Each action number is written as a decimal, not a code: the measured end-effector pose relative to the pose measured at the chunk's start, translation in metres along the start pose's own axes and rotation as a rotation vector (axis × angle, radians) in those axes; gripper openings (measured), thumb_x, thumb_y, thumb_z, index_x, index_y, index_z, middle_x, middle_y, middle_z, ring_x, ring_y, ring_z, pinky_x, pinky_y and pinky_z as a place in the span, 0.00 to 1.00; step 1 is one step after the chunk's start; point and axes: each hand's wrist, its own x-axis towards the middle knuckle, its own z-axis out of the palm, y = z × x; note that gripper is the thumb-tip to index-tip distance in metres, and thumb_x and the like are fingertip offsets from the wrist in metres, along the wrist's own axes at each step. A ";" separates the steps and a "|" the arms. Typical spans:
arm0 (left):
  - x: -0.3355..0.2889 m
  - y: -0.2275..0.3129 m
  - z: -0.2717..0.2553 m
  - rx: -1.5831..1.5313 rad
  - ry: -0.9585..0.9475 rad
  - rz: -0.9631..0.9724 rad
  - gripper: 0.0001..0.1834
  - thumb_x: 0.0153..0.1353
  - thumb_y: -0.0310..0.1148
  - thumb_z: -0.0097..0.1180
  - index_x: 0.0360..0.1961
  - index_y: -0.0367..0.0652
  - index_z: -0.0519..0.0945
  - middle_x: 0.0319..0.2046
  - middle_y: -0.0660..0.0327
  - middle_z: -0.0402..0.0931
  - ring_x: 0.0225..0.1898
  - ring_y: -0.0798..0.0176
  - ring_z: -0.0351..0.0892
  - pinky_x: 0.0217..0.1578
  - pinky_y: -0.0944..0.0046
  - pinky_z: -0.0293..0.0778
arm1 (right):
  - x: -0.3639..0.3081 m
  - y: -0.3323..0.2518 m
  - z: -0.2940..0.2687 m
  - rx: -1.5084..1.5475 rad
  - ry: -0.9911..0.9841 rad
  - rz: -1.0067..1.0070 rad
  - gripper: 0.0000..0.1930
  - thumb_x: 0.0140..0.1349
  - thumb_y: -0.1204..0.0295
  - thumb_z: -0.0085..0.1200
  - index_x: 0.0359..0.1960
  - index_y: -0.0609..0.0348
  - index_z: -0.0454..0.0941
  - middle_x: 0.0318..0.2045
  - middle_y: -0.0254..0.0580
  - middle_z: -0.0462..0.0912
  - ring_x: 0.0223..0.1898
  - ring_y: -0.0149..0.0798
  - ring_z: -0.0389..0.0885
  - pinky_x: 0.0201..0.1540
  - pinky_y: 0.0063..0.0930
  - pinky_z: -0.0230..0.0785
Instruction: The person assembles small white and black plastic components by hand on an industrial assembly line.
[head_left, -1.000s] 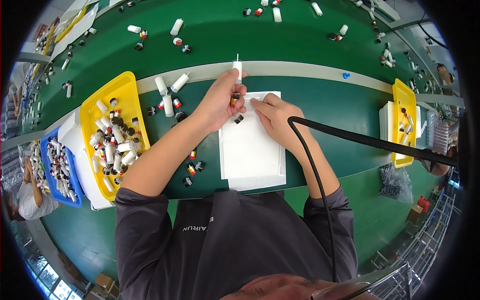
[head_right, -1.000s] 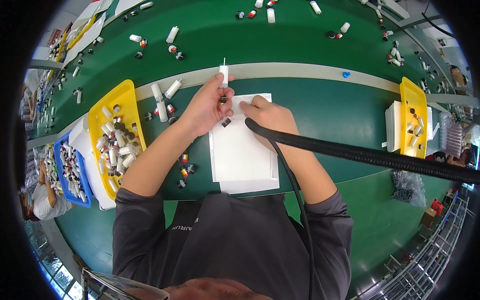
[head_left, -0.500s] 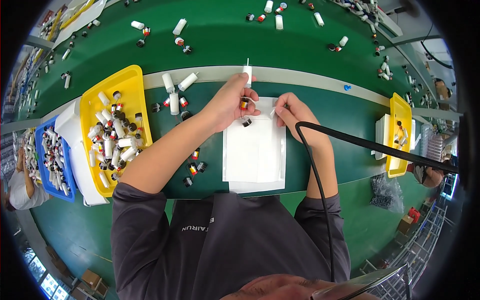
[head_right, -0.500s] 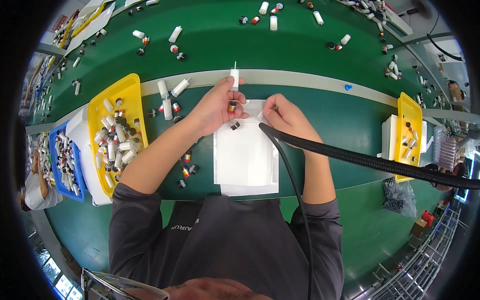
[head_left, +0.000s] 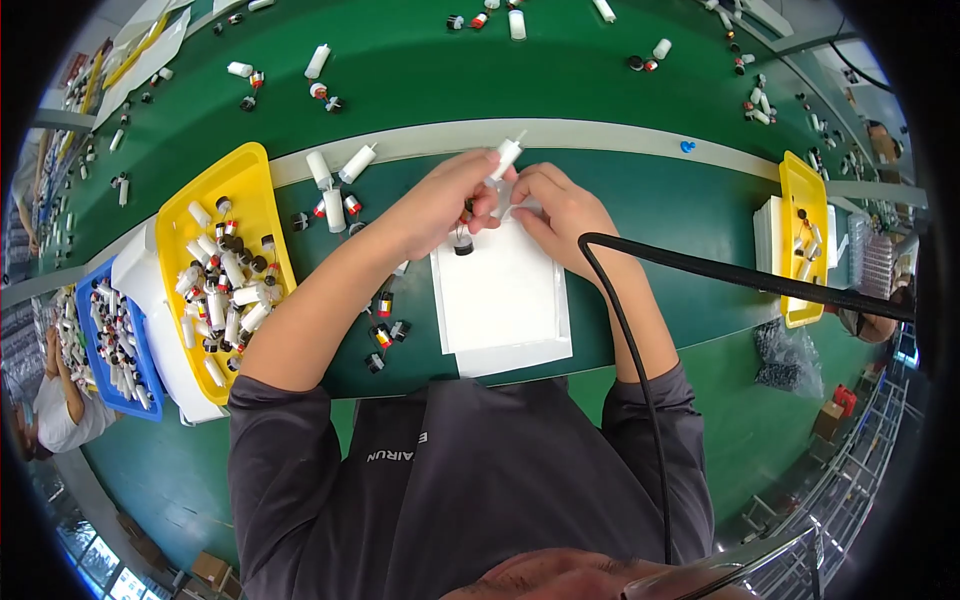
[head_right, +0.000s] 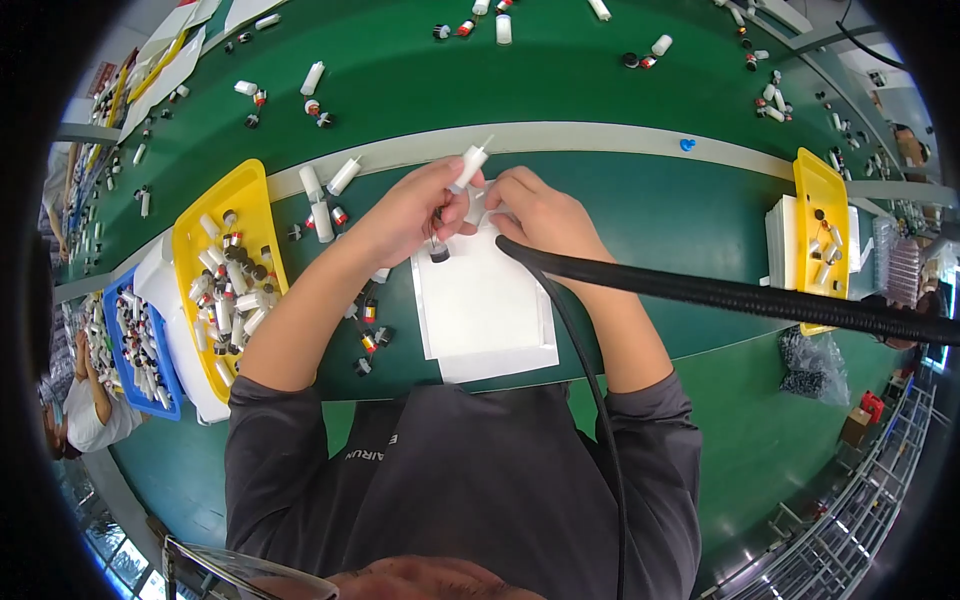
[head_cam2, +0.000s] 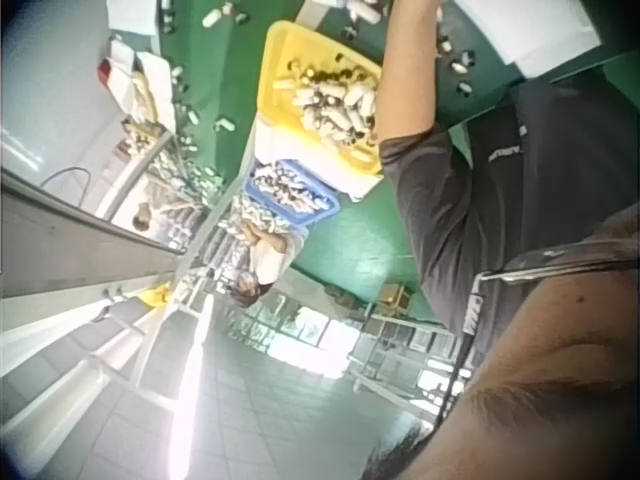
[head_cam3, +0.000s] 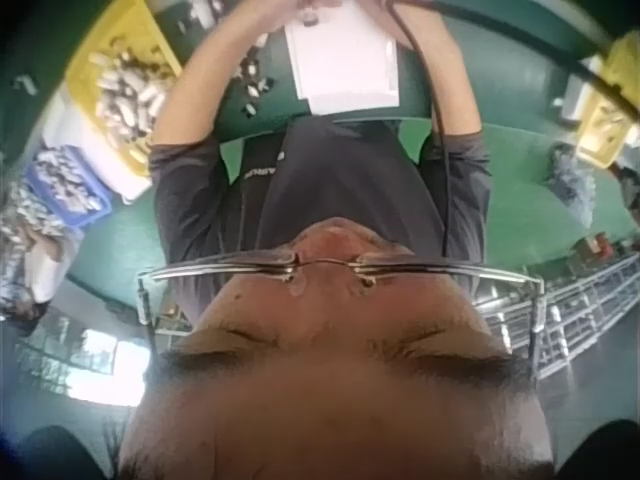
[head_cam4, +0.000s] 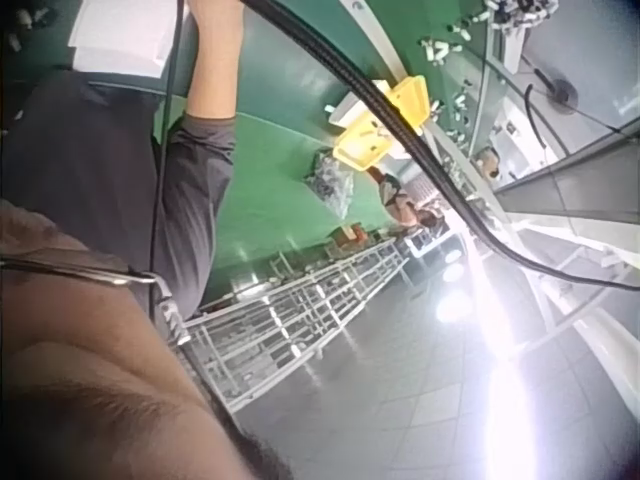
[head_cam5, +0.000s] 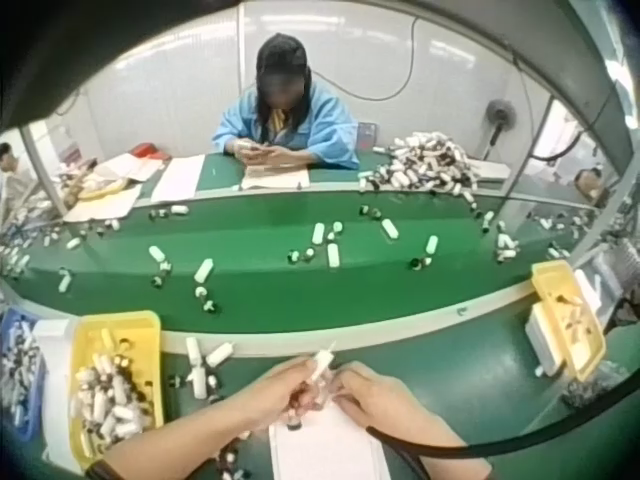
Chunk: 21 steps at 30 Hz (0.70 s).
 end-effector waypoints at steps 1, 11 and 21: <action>0.003 -0.002 -0.003 -0.144 0.014 -0.026 0.20 0.77 0.50 0.36 0.50 0.44 0.69 0.20 0.69 0.60 0.20 0.70 0.62 0.58 0.51 0.75 | -0.001 0.001 -0.001 0.001 -0.031 -0.028 0.10 0.59 0.79 0.59 0.42 0.60 0.76 0.43 0.42 0.80 0.35 0.46 0.81 0.37 0.30 0.74; 0.005 -0.006 0.001 -0.271 0.121 0.002 0.23 0.76 0.51 0.34 0.52 0.42 0.69 0.27 0.65 0.68 0.27 0.66 0.71 0.55 0.54 0.76 | -0.001 0.019 -0.008 1.084 0.445 0.154 0.11 0.64 0.86 0.56 0.43 0.57 0.73 0.41 0.35 0.78 0.44 0.27 0.77 0.48 0.20 0.70; 0.004 -0.004 0.002 -0.784 -0.031 0.203 0.23 0.65 0.22 0.42 0.62 0.42 0.65 0.55 0.46 0.73 0.58 0.49 0.73 0.66 0.46 0.67 | 0.008 -0.018 0.005 0.765 0.373 0.216 0.19 0.65 0.84 0.56 0.58 0.64 0.72 0.39 0.33 0.79 0.41 0.25 0.77 0.47 0.21 0.71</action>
